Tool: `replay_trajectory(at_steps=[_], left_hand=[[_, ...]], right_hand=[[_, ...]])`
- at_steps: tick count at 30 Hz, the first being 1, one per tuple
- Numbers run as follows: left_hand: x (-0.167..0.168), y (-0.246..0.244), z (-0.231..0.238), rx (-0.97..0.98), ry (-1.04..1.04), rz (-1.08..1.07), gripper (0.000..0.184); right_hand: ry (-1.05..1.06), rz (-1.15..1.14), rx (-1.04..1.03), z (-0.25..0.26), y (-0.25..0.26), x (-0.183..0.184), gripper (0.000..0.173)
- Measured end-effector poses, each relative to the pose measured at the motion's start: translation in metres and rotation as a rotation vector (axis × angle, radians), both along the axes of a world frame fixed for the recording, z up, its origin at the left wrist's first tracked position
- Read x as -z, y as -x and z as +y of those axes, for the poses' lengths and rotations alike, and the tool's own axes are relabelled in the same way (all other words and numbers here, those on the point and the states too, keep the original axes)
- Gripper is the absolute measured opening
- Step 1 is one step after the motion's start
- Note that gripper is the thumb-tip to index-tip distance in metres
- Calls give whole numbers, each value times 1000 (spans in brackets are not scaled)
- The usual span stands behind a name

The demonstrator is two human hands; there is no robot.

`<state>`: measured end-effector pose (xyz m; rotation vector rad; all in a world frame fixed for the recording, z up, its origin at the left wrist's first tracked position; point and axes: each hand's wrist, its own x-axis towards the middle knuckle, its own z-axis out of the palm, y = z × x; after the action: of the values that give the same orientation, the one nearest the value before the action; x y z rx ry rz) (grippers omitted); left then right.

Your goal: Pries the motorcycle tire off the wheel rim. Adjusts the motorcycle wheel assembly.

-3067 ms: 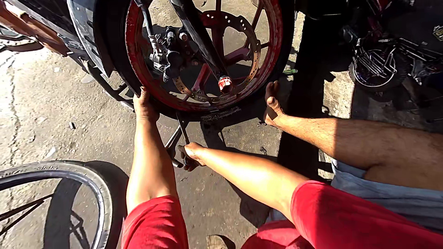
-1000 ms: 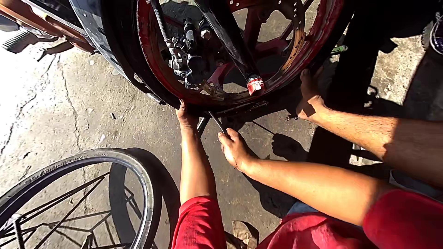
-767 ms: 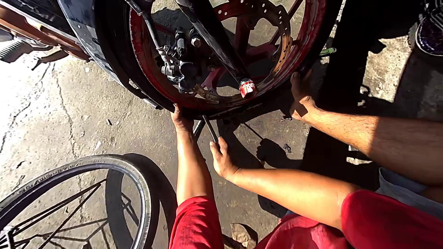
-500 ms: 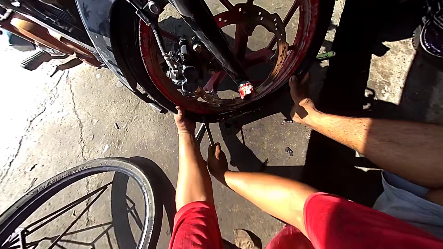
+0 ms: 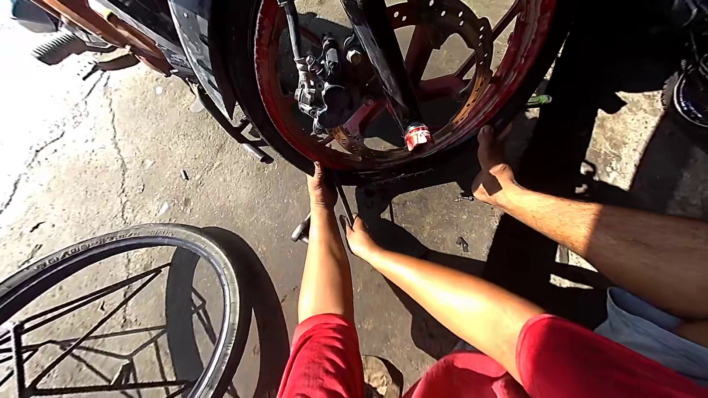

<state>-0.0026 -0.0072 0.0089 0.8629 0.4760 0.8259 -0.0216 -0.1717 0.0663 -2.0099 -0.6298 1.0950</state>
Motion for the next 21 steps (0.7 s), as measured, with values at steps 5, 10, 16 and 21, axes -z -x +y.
replay_trajectory(at_steps=[5,10,16,21], left_hand=[[12,-12,-16,-50,6,-70,72],[17,-13,-11,-36,-17,-50,76],[20,-13,-11,-53,-43,-37,82],[18,-13,-11,-70,-14,-17,83]], right_hand=[[235,108,-28,-10,-46,-21,54],[346,-233,-258,-58,-123,-72,42],[516,-596,-438,-54,-181,-126,37],[327,-916,-413,-25,-178,-141,24]])
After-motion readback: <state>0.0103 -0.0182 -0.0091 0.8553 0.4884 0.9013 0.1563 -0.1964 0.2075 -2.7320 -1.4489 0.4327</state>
